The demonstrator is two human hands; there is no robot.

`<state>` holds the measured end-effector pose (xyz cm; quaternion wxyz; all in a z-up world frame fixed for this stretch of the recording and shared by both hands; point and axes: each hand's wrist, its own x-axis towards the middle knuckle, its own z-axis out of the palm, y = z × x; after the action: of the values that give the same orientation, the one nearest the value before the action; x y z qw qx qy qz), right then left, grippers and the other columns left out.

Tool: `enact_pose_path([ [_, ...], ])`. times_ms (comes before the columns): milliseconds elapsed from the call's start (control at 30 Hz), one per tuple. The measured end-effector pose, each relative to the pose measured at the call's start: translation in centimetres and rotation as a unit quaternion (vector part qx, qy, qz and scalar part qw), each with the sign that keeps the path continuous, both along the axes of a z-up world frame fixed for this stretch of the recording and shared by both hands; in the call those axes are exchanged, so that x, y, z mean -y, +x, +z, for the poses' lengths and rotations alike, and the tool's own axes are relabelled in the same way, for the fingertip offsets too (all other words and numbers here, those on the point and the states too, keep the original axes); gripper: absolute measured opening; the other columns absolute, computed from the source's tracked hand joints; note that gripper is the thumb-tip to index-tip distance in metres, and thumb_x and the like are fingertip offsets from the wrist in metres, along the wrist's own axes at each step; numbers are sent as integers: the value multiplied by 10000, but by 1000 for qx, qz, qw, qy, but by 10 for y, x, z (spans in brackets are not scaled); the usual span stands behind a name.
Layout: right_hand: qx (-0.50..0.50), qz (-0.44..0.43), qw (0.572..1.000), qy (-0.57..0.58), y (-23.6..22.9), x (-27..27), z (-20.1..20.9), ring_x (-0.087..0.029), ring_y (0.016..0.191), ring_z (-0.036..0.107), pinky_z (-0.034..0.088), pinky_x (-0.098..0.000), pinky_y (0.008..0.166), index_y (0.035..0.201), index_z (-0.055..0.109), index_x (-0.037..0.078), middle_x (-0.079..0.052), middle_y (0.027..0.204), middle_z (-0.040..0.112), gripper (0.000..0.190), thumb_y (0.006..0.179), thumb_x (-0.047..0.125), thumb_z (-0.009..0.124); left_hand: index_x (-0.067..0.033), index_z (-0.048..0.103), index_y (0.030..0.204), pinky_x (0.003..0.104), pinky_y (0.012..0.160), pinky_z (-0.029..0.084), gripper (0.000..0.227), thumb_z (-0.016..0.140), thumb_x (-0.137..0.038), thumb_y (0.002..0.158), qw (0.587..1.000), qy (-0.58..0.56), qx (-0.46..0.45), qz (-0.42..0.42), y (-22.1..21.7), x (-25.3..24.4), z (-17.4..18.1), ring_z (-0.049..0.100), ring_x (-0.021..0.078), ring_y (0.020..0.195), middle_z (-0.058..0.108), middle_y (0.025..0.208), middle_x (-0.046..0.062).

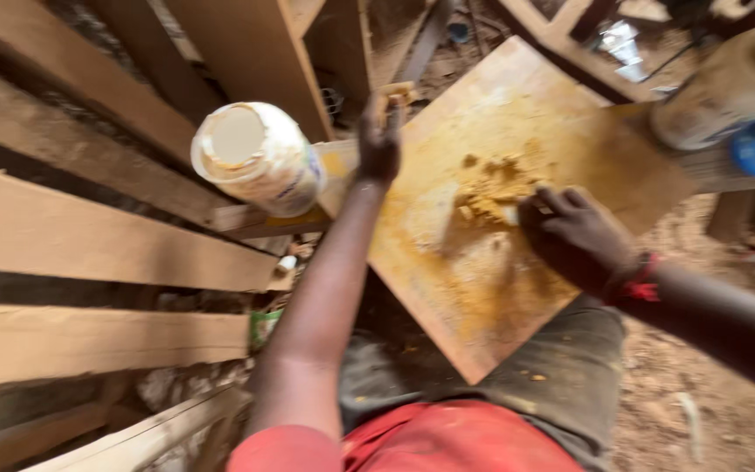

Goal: The person mixes a yellowish powder with a liquid on a flat board using a small flat tool. They repeatedly scrape and fold the mixture to combine the ingredients into a paste.

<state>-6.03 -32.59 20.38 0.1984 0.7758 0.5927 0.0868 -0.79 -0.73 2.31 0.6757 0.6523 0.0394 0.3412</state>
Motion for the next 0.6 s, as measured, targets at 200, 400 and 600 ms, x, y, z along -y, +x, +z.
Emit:
enact_pose_path([
  [200,-41,24,999,13,-7,-24,31,-270,1187,593,507,-398,906,1084,657,102,-63,1125,602,307,789,178,616,-38,648,1208,318,990,538,264,550,-248,1082,997,-70,17,-30,-9,0,17,687,174,1096,730,1152,101],
  [400,-96,10,995,-25,7,-36,41,-187,969,593,498,-371,765,1046,682,203,-9,1002,590,218,831,206,645,-38,662,1210,334,1015,535,229,554,-153,1044,999,-11,46,-10,-10,2,32,699,206,1112,740,1164,109],
  [600,-89,92,992,12,9,-54,47,-175,937,602,523,-335,758,1027,691,146,-14,1011,635,164,874,204,685,-54,656,1159,355,997,564,198,535,-145,1031,999,-29,-18,-21,-19,5,52,689,215,1093,730,1153,125],
])
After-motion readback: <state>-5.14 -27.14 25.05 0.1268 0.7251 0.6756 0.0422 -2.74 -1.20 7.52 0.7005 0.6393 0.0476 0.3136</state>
